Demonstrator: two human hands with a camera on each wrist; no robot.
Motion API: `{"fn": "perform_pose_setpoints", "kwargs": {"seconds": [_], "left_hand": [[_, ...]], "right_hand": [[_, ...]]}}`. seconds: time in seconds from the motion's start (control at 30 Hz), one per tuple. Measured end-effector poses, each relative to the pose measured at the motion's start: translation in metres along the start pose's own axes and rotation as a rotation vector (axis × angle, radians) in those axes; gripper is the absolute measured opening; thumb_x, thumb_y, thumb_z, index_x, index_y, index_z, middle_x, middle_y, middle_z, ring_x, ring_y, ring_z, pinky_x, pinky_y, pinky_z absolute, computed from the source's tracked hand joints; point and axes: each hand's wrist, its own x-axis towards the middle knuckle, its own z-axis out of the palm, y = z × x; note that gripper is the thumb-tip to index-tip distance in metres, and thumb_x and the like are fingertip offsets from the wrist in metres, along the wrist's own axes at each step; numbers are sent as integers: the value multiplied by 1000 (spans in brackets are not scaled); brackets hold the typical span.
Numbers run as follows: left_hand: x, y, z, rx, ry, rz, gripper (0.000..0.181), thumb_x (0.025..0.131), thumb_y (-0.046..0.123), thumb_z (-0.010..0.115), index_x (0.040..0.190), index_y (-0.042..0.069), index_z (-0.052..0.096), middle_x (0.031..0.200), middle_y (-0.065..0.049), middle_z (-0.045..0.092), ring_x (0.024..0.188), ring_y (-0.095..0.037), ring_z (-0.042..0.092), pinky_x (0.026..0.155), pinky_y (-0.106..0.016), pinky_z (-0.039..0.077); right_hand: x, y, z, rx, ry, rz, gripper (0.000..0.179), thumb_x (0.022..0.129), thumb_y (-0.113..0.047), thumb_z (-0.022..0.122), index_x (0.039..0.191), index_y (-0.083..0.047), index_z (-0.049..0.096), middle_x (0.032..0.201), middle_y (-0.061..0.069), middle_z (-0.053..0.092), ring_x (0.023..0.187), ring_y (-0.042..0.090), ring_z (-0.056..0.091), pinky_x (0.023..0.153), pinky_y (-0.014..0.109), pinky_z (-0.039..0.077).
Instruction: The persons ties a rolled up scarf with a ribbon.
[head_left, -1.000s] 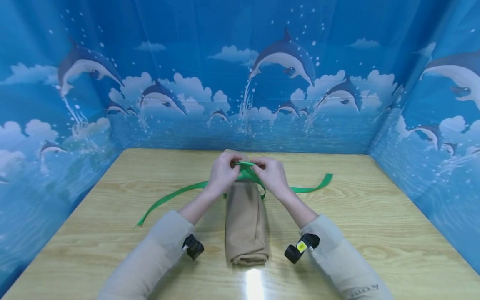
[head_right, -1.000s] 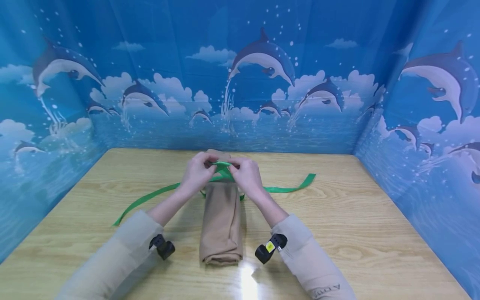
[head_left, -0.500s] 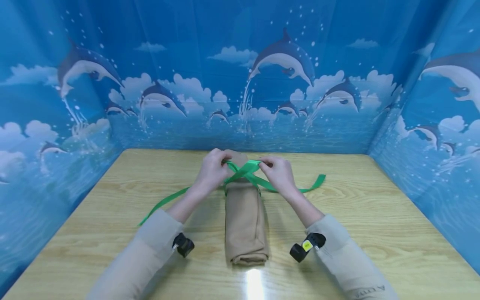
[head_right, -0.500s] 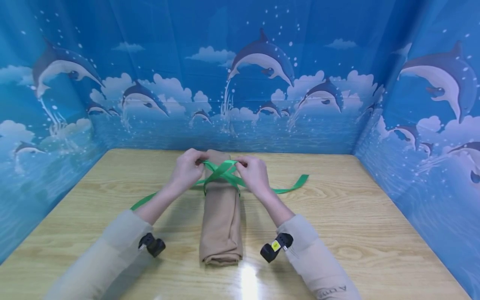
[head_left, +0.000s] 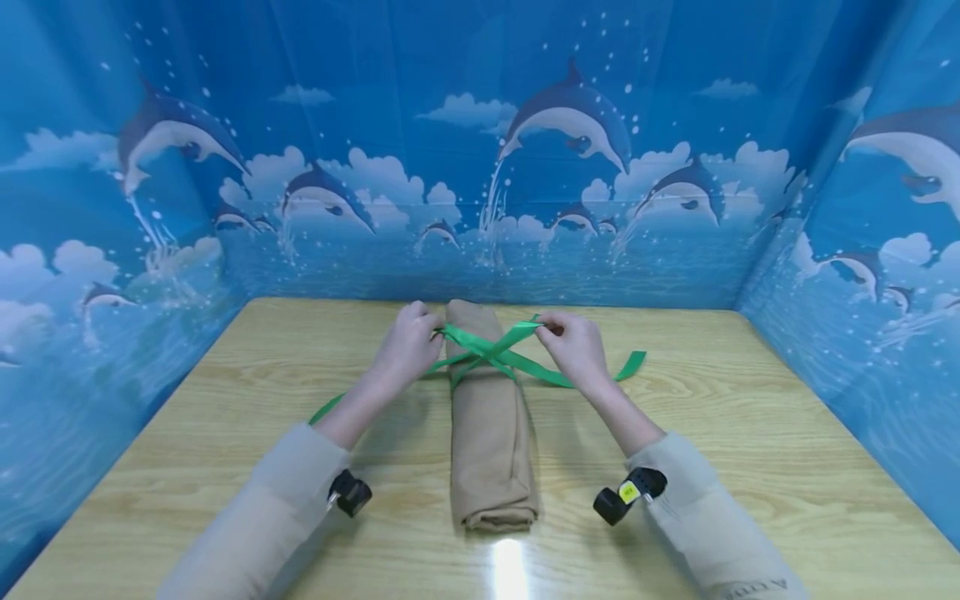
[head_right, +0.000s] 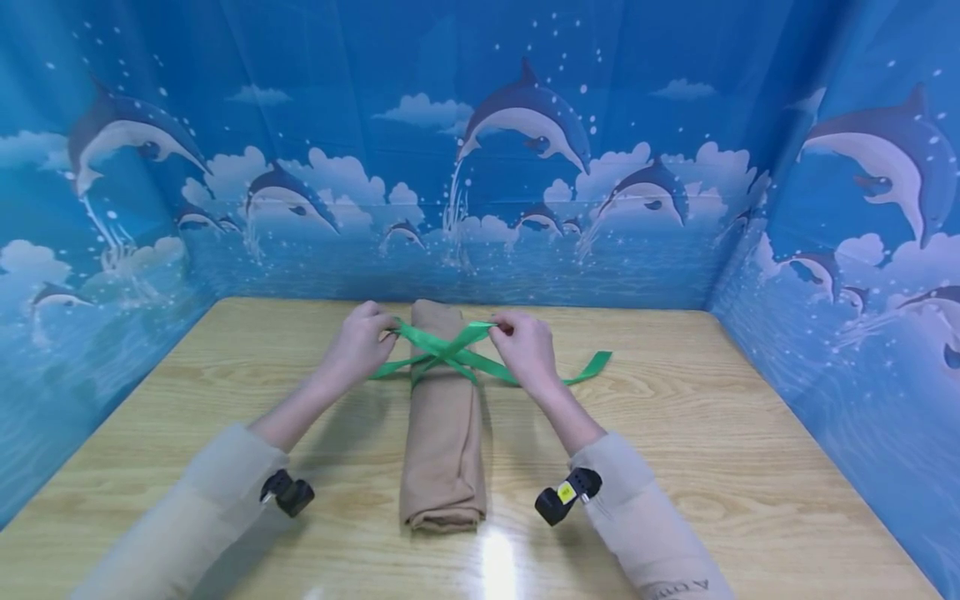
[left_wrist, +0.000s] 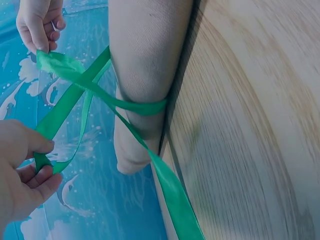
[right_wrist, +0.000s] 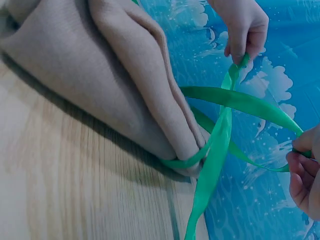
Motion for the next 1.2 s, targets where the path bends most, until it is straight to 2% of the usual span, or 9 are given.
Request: {"fn": "perform_pose_setpoints", "kwargs": {"seconds": [0.3, 0.47, 0.6, 0.73, 0.83, 0.93, 1.07, 1.2], "left_hand": [[-6, -8, -6, 88, -106, -2, 8, 72, -9, 60, 77, -5, 66, 83, -16, 54, 78, -30, 50, 67, -38, 46], [-9, -14, -8, 176, -177, -2, 9, 70, -12, 59, 74, -5, 63, 80, -14, 57, 78, -29, 51, 67, -36, 47], [-12, -18, -9, 224, -207, -2, 15, 70, -14, 57, 77, -4, 65, 77, -13, 61, 76, -28, 54, 67, -36, 49], [-15, -21, -12, 264, -206, -40, 17, 70, -12, 57, 77, 0, 66, 72, -9, 61, 69, -26, 56, 57, -35, 49], [-16, -24, -16, 297, -202, -74, 14, 69, -10, 57, 72, 3, 63, 65, -6, 57, 59, -23, 55, 48, -36, 46], [-17, -27, -19, 323, -207, -91, 11, 70, -5, 61, 66, 5, 58, 60, -4, 52, 53, -21, 52, 44, -37, 44], [-20, -34, -22, 330, -196, -93, 21, 69, -8, 55, 58, 8, 48, 54, -1, 45, 48, -19, 46, 42, -37, 42], [-24, -43, -24, 332, -189, -109, 23, 66, -13, 46, 56, 8, 45, 51, -1, 42, 45, -17, 42, 39, -34, 39]], "right_hand": [[-3, 10, -8, -130, 54, -48, 18, 85, -12, 61, 97, -3, 72, 89, 10, 62, 72, 23, 56, 60, 36, 44], [-6, 15, -10, -190, 87, -81, 14, 84, -9, 64, 93, -2, 72, 97, 12, 56, 78, 27, 56, 58, 37, 44], [-7, 20, -11, -242, 104, -119, 13, 82, -6, 64, 90, 0, 72, 104, 13, 58, 83, 28, 60, 61, 38, 48], [-7, 23, -14, -260, 69, -90, 13, 83, -6, 62, 90, -1, 72, 103, 11, 62, 79, 25, 60, 61, 36, 48], [-6, 24, -16, -260, 48, -54, 14, 83, -7, 60, 91, -3, 72, 98, 12, 66, 76, 24, 61, 61, 36, 47], [-6, 27, -18, -258, 32, -41, 17, 84, -8, 59, 94, -2, 71, 94, 13, 68, 77, 26, 62, 63, 39, 48], [-7, 31, -21, -259, -3, -47, 16, 85, -4, 57, 95, 0, 69, 89, 15, 68, 77, 27, 63, 64, 39, 50], [-9, 36, -25, -272, -52, -34, 14, 86, -2, 56, 96, 1, 67, 89, 15, 67, 77, 27, 63, 66, 39, 51]]}}
